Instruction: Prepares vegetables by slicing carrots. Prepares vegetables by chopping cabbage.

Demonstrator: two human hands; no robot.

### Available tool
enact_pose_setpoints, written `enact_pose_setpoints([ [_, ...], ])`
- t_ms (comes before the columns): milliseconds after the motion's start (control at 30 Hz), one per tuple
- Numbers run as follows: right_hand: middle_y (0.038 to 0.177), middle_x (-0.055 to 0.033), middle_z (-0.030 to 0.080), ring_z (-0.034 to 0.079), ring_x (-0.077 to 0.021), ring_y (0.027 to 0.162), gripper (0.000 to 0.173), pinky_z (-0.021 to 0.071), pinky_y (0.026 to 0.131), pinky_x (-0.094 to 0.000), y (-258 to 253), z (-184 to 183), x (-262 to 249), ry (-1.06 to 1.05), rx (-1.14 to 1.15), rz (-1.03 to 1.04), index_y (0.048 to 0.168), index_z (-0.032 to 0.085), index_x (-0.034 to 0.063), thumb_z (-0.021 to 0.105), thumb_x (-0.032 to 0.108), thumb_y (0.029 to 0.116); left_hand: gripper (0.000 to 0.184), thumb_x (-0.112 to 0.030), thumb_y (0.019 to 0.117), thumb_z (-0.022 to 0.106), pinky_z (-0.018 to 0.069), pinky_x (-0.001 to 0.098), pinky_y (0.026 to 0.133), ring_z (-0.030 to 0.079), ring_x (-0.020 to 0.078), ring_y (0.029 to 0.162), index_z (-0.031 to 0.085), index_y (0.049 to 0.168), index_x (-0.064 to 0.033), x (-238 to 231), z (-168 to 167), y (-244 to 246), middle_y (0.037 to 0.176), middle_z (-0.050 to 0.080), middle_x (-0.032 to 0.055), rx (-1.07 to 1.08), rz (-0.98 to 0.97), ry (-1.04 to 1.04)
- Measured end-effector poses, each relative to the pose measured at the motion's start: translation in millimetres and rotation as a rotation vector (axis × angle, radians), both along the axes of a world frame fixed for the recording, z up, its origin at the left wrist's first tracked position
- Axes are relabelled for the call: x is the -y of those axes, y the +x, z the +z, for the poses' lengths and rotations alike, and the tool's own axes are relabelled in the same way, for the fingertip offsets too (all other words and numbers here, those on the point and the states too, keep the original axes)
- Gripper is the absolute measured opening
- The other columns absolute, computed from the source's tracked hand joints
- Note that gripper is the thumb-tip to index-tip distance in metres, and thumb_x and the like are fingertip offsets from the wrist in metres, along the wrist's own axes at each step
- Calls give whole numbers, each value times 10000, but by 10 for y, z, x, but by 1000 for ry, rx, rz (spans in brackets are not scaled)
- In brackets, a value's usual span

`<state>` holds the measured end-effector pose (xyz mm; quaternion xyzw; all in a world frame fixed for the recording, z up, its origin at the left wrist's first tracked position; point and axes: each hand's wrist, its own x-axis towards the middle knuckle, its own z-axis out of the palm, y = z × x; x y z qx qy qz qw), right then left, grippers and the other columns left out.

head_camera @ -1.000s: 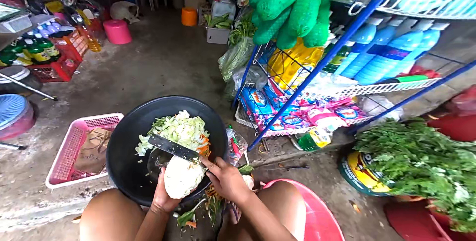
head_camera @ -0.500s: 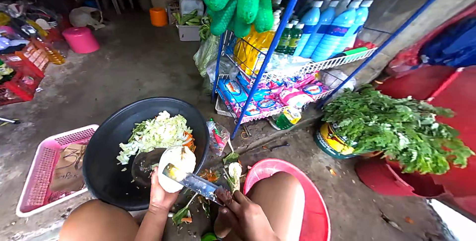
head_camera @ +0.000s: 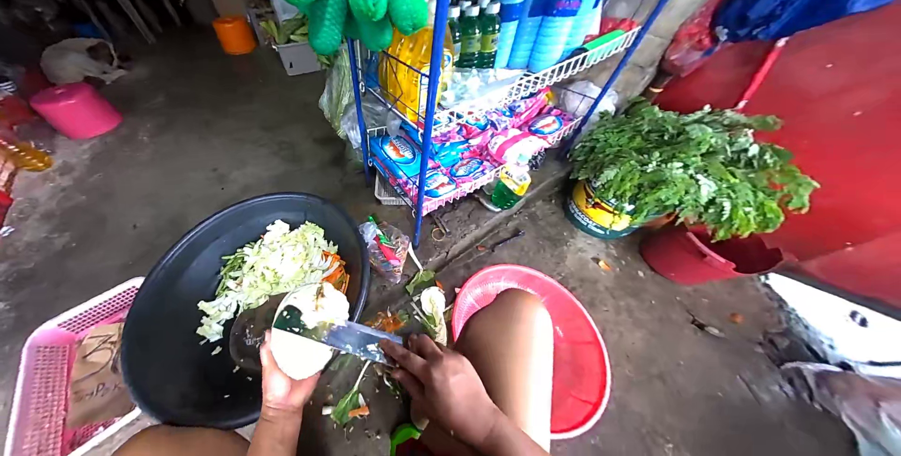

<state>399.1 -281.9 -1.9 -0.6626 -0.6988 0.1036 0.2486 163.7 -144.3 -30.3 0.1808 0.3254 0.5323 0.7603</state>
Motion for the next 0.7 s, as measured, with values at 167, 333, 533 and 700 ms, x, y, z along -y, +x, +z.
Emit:
enact_pose_setpoints([
  [167,1108,-159,704,718,-331,902,428,605,706,-508,-114,47,-128,-163,-93,-30,1479,559,422,449,511,1075,644,-723,952,402,633,509,790,740,259,1009,631,1253,-201,106,16,124,1113,751,92,-34,-85,-2],
  [333,1164,-165,693,716,-340,939,442,602,755,-533,30,194,-122,-252,-201,-11,1503,535,407,434,508,1084,649,-719,930,480,634,501,799,740,268,1011,639,1258,-182,158,-45,236,1116,748,111,6,-188,-6],
  [533,1212,-175,687,710,-352,991,458,592,797,-556,2,37,103,-360,-273,-127,1518,507,425,419,530,1081,660,-711,830,647,637,487,816,745,253,1009,663,1234,-189,256,-196,266,1109,753,103,2,-270,-18],
  [700,1221,-179,679,705,-357,1009,472,590,824,-558,25,131,38,-384,-290,-136,1538,481,418,407,527,1085,693,-737,849,609,632,496,825,739,264,1027,654,1260,-181,227,-154,298,1125,748,118,-1,-282,-19],
])
